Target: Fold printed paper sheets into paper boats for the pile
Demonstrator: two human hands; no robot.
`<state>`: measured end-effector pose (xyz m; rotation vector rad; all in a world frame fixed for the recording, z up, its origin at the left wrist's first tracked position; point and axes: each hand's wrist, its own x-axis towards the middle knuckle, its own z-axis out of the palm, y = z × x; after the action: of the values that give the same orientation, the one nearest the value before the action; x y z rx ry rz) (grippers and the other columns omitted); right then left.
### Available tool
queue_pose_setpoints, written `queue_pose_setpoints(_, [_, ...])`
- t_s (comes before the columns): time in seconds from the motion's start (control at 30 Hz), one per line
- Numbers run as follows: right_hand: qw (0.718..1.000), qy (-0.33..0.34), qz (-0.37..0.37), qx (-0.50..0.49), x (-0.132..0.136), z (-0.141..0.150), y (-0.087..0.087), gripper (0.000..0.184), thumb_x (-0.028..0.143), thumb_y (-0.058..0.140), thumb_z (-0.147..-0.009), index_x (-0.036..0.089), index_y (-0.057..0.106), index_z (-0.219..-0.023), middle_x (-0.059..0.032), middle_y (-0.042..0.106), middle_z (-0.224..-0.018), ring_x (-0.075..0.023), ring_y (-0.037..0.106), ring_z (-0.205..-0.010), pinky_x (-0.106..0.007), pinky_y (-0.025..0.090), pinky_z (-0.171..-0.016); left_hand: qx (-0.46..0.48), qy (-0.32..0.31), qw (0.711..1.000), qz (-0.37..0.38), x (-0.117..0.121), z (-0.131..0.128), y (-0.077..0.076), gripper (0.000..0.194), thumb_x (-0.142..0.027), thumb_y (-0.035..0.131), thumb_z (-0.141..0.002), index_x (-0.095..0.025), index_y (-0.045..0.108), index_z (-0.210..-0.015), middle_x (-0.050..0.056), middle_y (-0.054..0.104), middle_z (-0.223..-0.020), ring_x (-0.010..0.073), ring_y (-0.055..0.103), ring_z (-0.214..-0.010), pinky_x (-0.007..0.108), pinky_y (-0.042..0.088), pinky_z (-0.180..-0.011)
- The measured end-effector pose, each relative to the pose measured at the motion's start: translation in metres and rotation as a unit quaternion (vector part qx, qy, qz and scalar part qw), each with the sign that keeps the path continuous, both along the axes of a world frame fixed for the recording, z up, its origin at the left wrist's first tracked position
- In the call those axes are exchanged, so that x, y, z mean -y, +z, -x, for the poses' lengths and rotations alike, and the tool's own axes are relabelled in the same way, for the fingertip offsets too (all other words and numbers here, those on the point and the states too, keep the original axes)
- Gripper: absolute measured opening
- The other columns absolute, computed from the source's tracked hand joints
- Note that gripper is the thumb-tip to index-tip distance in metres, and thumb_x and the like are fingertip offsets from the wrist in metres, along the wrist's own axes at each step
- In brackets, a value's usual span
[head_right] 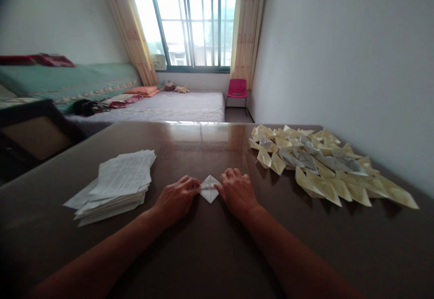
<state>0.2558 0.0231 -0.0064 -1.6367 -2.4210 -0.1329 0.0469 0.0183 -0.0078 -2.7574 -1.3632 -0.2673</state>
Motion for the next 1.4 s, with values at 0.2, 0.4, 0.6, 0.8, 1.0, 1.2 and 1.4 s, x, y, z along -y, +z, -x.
queue_pose_setpoints(0.2, [0.987, -0.021, 0.067, -0.142, -0.009, 0.003, -0.011, 0.020, 0.037, 0.065, -0.081, 0.018, 0.059, -0.083, -0.0072, 0.061, -0.096, -0.0211, 0.054, -0.093, -0.030, 0.041, -0.073, 0.049, -0.016, 0.999, 0.012, 0.000, 0.001, -0.002, 0.020, -0.012, 0.044, -0.085, -0.018, 0.063, -0.088, 0.006, 0.064, -0.104, 0.0204, 0.056, -0.097, 0.033, 0.050, -0.083])
queue_pose_setpoints(0.4, [0.930, 0.006, 0.130, -0.343, -0.009, 0.005, -0.011, 0.005, 0.022, 0.059, -0.080, 0.018, 0.060, -0.082, 0.0003, 0.063, -0.072, -0.0121, 0.056, -0.064, -0.023, 0.040, -0.060, 0.090, -0.028, 0.995, 0.014, -0.001, 0.001, -0.005, 0.020, -0.011, 0.044, -0.083, -0.019, 0.060, -0.092, 0.006, 0.062, -0.102, 0.0191, 0.057, -0.095, 0.032, 0.050, -0.085])
queue_pose_setpoints(0.6, [0.904, 0.089, 0.051, -0.415, -0.007, 0.006, 0.000, 0.018, 0.018, 0.054, -0.083, 0.021, 0.067, -0.094, -0.0023, 0.068, -0.092, -0.0143, 0.061, -0.080, -0.025, 0.045, -0.070, 0.227, 0.009, 0.973, -0.033, -0.008, 0.000, -0.010, 0.042, -0.033, 0.051, -0.090, -0.023, 0.045, -0.130, 0.008, 0.055, -0.123, 0.0209, 0.056, -0.104, 0.035, 0.050, -0.086])
queue_pose_setpoints(0.8, [0.884, 0.087, 0.035, -0.458, -0.004, 0.011, -0.005, 0.030, 0.026, 0.065, -0.080, 0.021, 0.058, -0.108, -0.0012, 0.065, -0.091, -0.0137, 0.060, -0.081, -0.026, 0.046, -0.074, 0.304, 0.007, 0.947, 0.099, -0.010, -0.003, -0.006, 0.019, -0.032, 0.050, -0.091, -0.020, 0.065, -0.091, 0.001, 0.063, -0.083, 0.0139, 0.058, -0.076, 0.025, 0.046, -0.071])
queue_pose_setpoints(1.0, [0.881, 0.087, 0.088, -0.456, -0.007, 0.012, -0.015, 0.017, 0.024, 0.066, -0.078, 0.021, 0.059, -0.092, 0.0021, 0.065, -0.082, -0.0128, 0.059, -0.075, -0.024, 0.046, -0.068, 0.433, 0.042, 0.877, 0.202, -0.016, -0.004, -0.015, 0.018, -0.033, 0.055, -0.086, -0.016, 0.056, -0.086, 0.000, 0.061, -0.073, 0.0119, 0.057, -0.066, 0.022, 0.045, -0.059])
queue_pose_setpoints(1.2, [0.954, 0.100, -0.058, -0.276, -0.005, 0.007, -0.008, 0.007, 0.018, 0.058, -0.084, 0.021, 0.063, -0.088, -0.0021, 0.065, -0.087, -0.0160, 0.056, -0.084, -0.028, 0.039, -0.077, 0.356, 0.030, 0.932, 0.057, -0.017, -0.001, -0.014, 0.023, -0.029, 0.057, -0.086, -0.020, 0.057, -0.107, 0.005, 0.063, -0.106, 0.0191, 0.058, -0.099, 0.032, 0.050, -0.084])
queue_pose_setpoints(1.4, [0.984, 0.131, -0.093, -0.075, -0.007, -0.003, -0.002, 0.012, 0.025, 0.053, -0.091, 0.022, 0.064, -0.094, -0.0052, 0.066, -0.093, -0.0199, 0.053, -0.092, -0.034, 0.031, -0.083, 0.198, -0.068, 0.977, -0.048, -0.017, 0.002, -0.009, 0.021, -0.023, 0.046, -0.094, -0.023, 0.064, -0.105, 0.005, 0.063, -0.102, 0.0189, 0.051, -0.098, 0.033, 0.046, -0.088])
